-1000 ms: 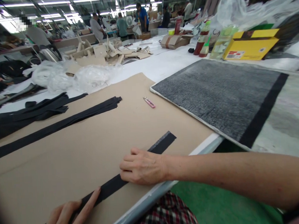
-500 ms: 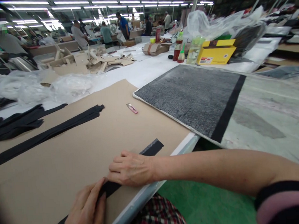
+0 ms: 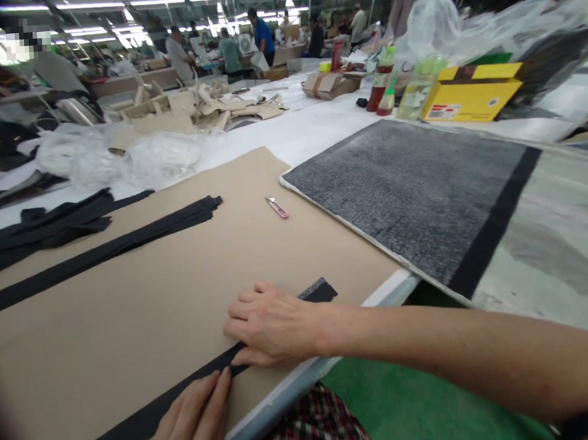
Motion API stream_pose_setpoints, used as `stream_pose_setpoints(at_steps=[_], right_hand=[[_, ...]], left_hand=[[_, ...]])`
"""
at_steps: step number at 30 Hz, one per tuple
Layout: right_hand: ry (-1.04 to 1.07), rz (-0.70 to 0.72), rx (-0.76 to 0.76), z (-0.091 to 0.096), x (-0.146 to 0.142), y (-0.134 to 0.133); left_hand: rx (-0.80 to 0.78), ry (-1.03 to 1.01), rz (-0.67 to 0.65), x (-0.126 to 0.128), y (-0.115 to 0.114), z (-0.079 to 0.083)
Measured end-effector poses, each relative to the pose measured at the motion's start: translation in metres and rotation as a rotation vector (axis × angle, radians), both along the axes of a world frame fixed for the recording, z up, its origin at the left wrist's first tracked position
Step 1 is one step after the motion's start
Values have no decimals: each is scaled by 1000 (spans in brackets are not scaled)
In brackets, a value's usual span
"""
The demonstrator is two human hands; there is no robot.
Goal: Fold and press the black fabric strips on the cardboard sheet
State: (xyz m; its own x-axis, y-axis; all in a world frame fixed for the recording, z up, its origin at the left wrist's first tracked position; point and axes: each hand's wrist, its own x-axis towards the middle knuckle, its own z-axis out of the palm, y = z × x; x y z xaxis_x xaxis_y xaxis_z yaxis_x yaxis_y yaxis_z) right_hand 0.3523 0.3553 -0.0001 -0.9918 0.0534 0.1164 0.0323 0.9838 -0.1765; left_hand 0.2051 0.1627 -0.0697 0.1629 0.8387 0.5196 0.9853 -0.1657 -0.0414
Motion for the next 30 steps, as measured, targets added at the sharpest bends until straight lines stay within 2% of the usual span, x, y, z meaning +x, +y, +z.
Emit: stream_pose_setpoints(at_steps=[6, 8, 11, 12, 14, 16, 18, 21, 23, 25, 28, 30], right_hand=[[-24, 100, 31, -4, -29, -15], [-66, -10, -100, -3, -35, -19], [-150, -256, -398, 6, -40, -21], [-166, -286, -466, 9, -40, -20], [-155, -242, -507, 15, -41, -20], [-132, -121, -436, 17, -41, -21], [-119, -25, -270, 14, -44, -24], [-123, 47, -23, 5, -52, -33], [-122, 44, 11, 0, -58, -38], [-140, -50, -109, -1, -63, -42], [-178, -237, -369, 5, -68, -43], [-172, -218, -473, 11, -69, -42]], left_hand=[[5, 61, -31, -5, -6, 5], [6, 54, -36, -7, -8, 3], [20, 40, -51, -8, -10, 2], [26, 30, -47, -8, -10, 2], [37, 3, -34, -7, -11, 2], [55, -24, -22, -6, -11, 1], [88, -42, -18, -5, -12, -2], [122, -57, -9, -3, -14, -8], [132, -63, -9, -2, -15, -10], [131, -59, -5, -3, -16, -10], [106, -60, 20, -4, -16, -8], [100, -55, 18, -4, -16, -5]])
